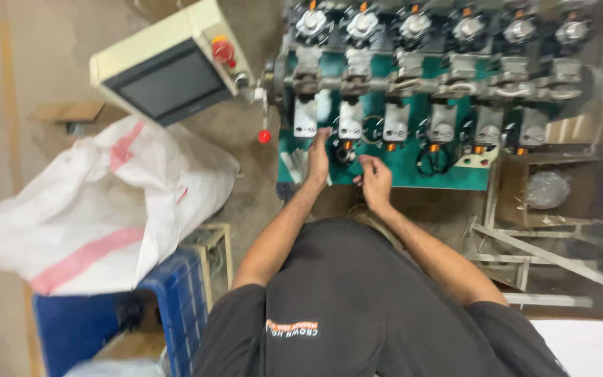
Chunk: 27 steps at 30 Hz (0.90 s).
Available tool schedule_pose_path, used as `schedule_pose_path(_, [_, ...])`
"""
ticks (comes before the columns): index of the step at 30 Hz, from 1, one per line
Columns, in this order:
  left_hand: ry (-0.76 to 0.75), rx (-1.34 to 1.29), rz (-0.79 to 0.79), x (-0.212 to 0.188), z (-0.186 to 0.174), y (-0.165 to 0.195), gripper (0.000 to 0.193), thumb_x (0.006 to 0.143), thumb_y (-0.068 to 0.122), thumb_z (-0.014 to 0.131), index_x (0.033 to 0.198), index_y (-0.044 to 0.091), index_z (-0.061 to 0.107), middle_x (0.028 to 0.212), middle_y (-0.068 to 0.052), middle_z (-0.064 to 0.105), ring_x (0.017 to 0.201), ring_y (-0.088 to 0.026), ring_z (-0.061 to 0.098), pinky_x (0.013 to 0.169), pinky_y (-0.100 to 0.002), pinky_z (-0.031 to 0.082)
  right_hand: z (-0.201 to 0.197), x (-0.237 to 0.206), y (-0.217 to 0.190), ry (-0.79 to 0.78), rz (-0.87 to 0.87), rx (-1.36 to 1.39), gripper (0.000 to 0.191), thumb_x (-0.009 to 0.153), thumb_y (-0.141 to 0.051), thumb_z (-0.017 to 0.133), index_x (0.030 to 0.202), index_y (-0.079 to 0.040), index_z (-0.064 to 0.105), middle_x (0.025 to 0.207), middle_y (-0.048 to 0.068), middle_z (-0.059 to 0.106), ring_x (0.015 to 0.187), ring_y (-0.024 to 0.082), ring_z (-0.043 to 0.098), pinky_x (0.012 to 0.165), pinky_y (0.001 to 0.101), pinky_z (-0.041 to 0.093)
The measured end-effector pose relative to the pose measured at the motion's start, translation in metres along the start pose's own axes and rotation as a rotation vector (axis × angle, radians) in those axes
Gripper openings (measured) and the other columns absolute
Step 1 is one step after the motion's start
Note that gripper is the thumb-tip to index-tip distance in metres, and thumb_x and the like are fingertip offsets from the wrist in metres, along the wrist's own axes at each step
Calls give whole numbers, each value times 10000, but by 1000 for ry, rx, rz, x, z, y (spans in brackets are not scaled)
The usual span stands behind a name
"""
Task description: The person fits a black cylindrical component onto a station of a multi-spindle winding machine and operates the machine lever, then trims material with scissors. They wrap finished components in plastic film, pack them into a blue bin, and reload the machine with new parts.
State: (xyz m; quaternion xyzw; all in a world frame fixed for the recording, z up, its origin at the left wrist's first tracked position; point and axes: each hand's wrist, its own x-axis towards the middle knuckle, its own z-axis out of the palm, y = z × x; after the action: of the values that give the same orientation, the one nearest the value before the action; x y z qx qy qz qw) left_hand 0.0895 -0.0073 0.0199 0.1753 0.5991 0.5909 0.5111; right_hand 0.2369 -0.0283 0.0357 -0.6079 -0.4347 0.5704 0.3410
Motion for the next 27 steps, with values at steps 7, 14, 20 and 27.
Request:
schedule_pose_path(7, [-214,-199,-214,20,46,6,428,1081,465,445,1118,102,669,927,-27,698,730,-149,649,618,-316,511,19,16,-63,107,107,450,480,1043,-443,444,1371,-111,558,1038,67,701,499,196,661,393,274,503])
schedule_pose_path(14, [-364,428,5,10,23,-25,344,989,389,575,1185,116,650,1082,-130,605,872,-274,539,711,-392,420,8,30,-36,-5,567,469,500,1059,-532,433,840,-92,524,573,33,533,363,113,425,324,272,327])
schedule_pose_path(20, [-612,862,681,-62,-12,-19,520,874,255,775,1361,113,662,1449,-236,564,1294,-412,540,1073,-480,441,-40,43,-9,-810,973,364,469,1008,-535,522,699,-194,433,531,-64,366,370,33,226,342,196,160])
schedule_pose_path(27, [-58,955,247,-79,-9,28,393,959,329,747,1317,176,695,1069,-112,764,878,-302,748,796,-411,585,-61,8,-28,-409,11,-55,248,995,-277,653,921,-51,724,632,-21,501,519,41,397,449,238,312])
